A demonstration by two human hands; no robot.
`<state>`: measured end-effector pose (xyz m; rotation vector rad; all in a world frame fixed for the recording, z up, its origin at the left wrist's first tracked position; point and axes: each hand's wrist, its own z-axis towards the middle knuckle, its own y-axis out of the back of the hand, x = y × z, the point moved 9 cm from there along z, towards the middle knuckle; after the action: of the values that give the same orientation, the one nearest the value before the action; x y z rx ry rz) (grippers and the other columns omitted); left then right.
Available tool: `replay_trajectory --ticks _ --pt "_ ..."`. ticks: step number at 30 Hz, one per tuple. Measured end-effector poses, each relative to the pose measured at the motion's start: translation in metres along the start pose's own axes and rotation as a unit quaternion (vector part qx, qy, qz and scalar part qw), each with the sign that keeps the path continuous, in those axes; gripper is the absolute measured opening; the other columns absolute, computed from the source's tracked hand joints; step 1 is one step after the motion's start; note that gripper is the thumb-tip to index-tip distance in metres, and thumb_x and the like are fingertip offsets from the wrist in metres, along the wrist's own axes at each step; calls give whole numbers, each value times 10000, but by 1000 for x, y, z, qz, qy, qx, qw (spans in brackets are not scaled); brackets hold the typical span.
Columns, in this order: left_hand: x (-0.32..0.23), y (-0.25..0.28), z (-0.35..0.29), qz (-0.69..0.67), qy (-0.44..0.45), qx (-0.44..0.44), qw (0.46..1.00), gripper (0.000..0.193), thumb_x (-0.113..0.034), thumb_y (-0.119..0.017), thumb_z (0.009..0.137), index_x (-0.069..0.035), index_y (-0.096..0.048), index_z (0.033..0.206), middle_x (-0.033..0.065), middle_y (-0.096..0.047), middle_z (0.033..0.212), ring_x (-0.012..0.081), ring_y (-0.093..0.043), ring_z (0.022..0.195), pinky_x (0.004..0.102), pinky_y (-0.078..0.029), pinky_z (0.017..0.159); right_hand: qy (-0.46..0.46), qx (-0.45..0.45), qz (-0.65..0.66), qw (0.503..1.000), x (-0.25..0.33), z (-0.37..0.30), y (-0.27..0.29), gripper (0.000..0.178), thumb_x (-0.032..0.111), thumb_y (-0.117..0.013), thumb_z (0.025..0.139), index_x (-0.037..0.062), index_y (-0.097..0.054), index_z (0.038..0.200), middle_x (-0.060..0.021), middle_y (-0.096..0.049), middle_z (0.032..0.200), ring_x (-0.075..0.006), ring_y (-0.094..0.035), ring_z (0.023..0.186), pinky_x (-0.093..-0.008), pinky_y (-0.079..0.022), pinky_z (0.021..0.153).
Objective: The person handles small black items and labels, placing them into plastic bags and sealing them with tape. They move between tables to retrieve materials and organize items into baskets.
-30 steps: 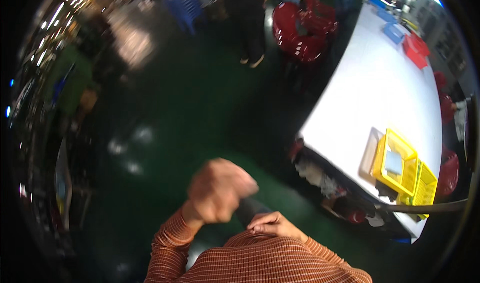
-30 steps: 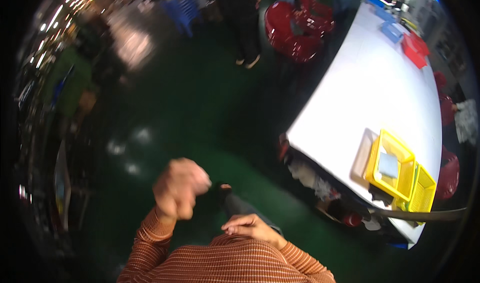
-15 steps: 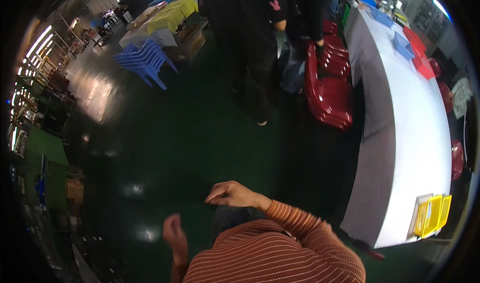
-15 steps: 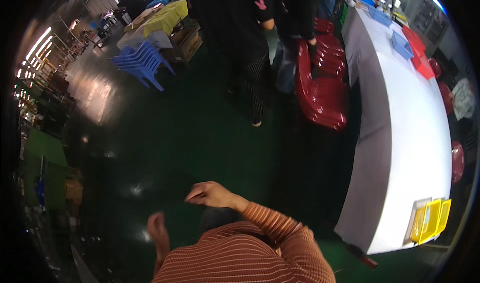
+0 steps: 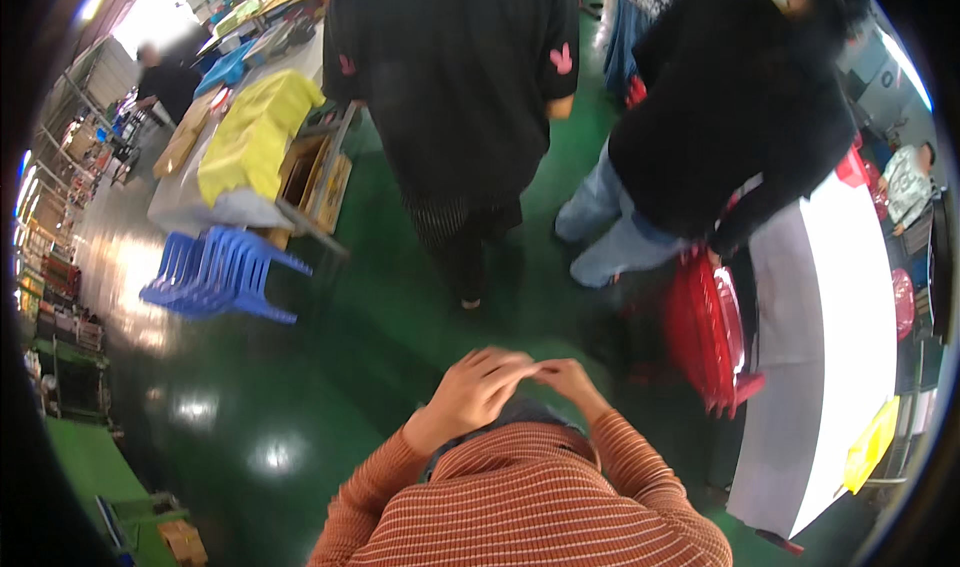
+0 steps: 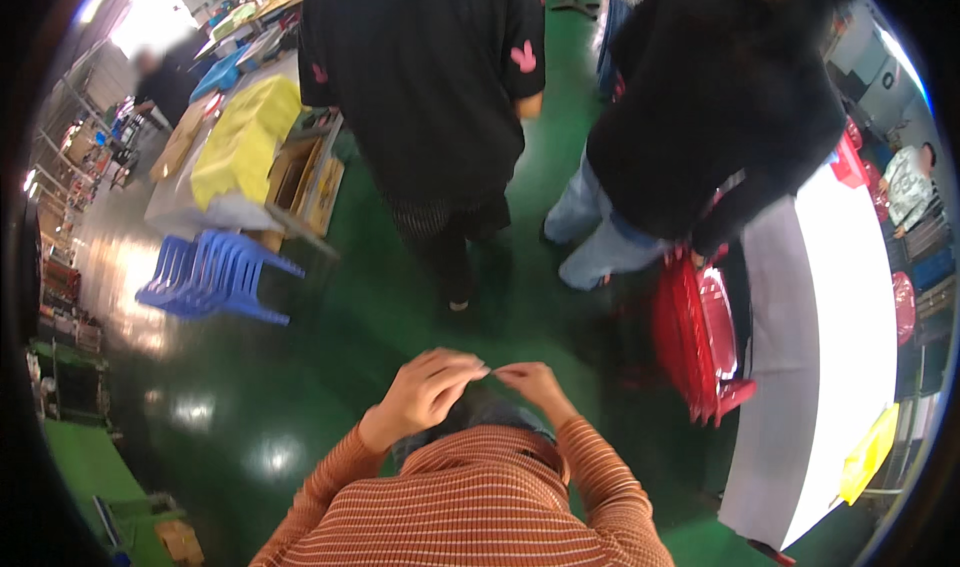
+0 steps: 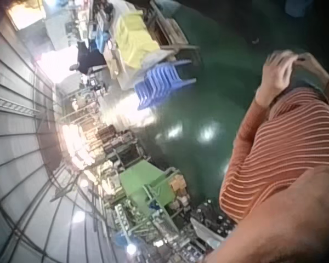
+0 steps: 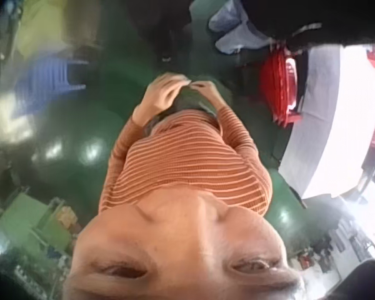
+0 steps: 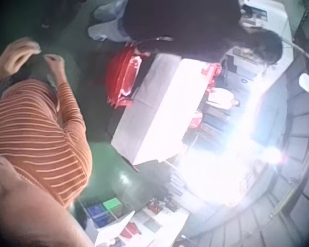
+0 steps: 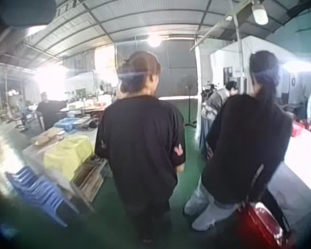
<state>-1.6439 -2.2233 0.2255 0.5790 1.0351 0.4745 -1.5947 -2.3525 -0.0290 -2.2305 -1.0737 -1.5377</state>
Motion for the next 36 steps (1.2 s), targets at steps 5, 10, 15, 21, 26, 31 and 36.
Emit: replay_trajectory --ticks 5,10,15,21,26,31,36 --pt "206 134 -23 30 286 -90 953 180 25 -558 833 -44 -659 965 107 -665 918 206 -641 790 295 -505 696 246 68 -109 961 200 202 -22 225 255 -611 833 109 -699 980 -96 -666 903 -254 -633 821 -339 -492 756" --pt "386 232 92 30 309 -152 938 155 55 -503 861 12 -632 934 108 -656 875 161 -614 735 272 -488 676 278 -163 -95 942 284 385 121 159 192 -607 830 88 -680 926 -95 -664 873 -274 -633 774 -363 -506 694" --pt "387 194 430 -7 21 5 1000 202 90 -519 833 -9 -634 966 111 -647 871 213 -628 750 295 -503 675 138 -273 77 949 277 474 261 147 73 -607 840 35 -672 967 -89 -680 831 -156 -655 754 -282 -513 693" --pt "400 42 668 -95 -167 175 966 269 91 -565 765 -46 -641 984 108 -641 899 249 -616 791 323 -490 688 115 -404 123 899 235 553 436 157 70 -571 860 16 -665 974 -65 -674 793 -110 -636 734 -244 -503 685" --pt "445 -82 767 -213 -90 291 928 258 78 -569 768 -39 -645 984 104 -636 943 224 -623 819 295 -492 698 90 -458 182 866 243 608 475 166 72 -584 804 12 -653 943 -99 -676 824 -219 -651 755 -335 -505 693" --pt "513 -130 934 -184 -21 244 952 234 79 -508 811 -13 -641 981 102 -647 928 178 -623 851 275 -492 767 6 -321 231 918 258 689 517 166 104 -589 846 21 -660 971 -53 -667 776 -111 -617 708 -265 -488 673" --pt "594 -140 1051 -135 -16 222 965 193 70 -497 858 13 -633 982 65 -628 876 137 -597 822 248 -472 787 -32 -403 178 897 232 777 656 184 106 -567 861 25 -665 995 -39 -660 768 -101 -600 674 -268 -500 659"
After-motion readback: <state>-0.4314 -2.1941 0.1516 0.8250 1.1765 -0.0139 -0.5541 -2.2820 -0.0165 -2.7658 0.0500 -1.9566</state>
